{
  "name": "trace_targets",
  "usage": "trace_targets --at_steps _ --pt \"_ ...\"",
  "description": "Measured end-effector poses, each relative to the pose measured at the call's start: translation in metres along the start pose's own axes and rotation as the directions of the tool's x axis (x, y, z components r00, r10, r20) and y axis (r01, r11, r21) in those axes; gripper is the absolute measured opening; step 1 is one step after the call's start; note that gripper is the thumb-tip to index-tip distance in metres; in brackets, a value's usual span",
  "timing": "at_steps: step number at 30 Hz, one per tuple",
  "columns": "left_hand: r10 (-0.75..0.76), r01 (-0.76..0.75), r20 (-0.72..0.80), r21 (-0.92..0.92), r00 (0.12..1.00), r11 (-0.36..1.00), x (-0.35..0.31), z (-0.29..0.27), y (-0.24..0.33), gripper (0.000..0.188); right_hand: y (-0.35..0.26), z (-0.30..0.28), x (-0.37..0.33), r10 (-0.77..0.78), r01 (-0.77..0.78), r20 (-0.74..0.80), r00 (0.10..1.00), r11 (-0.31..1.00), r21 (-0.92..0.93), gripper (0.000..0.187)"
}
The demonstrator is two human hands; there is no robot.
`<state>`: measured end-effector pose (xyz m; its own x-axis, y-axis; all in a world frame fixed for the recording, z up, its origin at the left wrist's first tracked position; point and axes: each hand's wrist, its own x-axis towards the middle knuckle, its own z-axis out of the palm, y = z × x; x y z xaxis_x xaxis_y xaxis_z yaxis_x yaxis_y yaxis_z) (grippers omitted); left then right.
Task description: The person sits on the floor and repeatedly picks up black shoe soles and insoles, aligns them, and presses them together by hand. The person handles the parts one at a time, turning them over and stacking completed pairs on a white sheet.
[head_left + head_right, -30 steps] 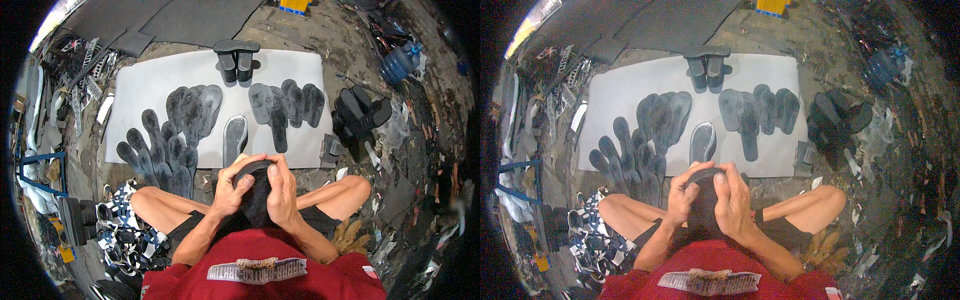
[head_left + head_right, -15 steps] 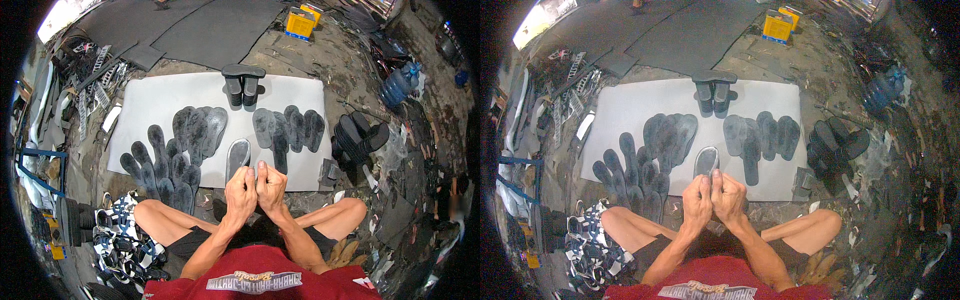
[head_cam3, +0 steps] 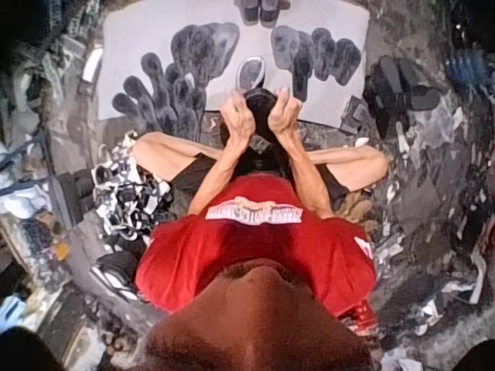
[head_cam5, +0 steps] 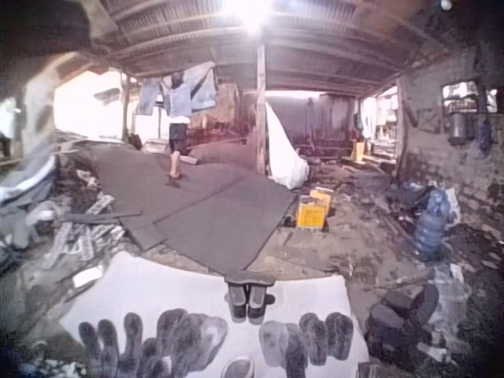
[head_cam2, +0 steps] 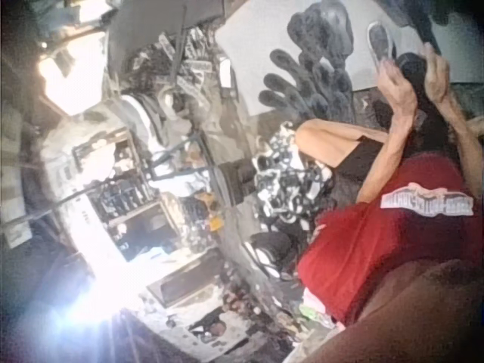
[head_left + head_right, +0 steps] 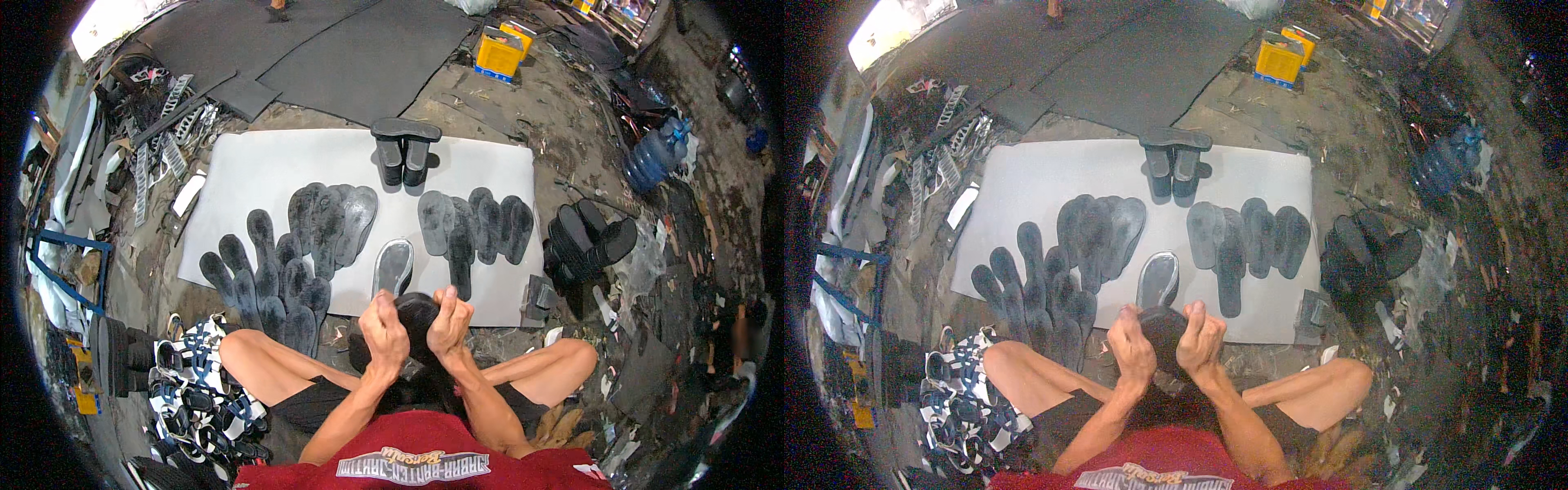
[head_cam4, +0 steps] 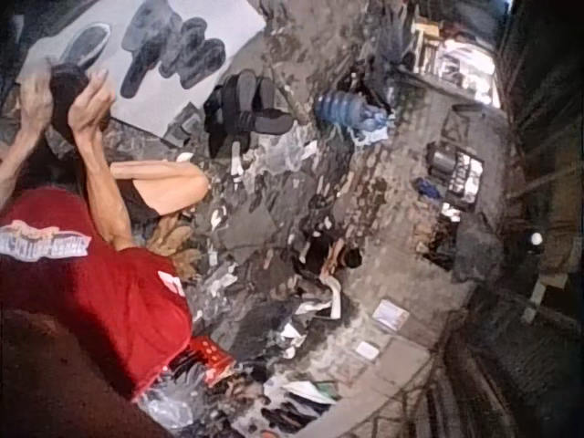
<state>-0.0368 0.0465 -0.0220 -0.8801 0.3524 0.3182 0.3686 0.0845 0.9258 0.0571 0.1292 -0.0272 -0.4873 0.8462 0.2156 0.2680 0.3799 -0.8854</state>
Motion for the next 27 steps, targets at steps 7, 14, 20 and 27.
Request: trace_targets --at_steps 7,14,20,27 --pt "-0.315 0.315 0.024 -0.036 0.949 0.948 0.035 -0.009 -0.006 0.071 0.003 0.001 -0.023 -0.128 0.139 0.089 0.988 0.981 -0.132 0.053" --pt "-0.353 0.343 -0.114 -0.1 0.929 0.934 -0.035 0.021 -0.031 0.076 0.005 0.011 -0.007 0.104 -0.108 -0.09 0.99 0.994 -0.034 0.056" --pt "-0.393 0.389 -0.141 -0.05 0.909 0.92 -0.006 0.029 -0.041 0.079 0.022 0.02 -0.03 0.02 -0.024 -0.031 0.999 0.991 -0.129 0.061" --pt "-0.459 0.469 -0.187 0.008 0.868 0.883 -0.042 0.04 -0.056 0.08 0.026 0.046 -0.027 0.045 -0.053 -0.232 0.972 0.998 -0.027 0.057"
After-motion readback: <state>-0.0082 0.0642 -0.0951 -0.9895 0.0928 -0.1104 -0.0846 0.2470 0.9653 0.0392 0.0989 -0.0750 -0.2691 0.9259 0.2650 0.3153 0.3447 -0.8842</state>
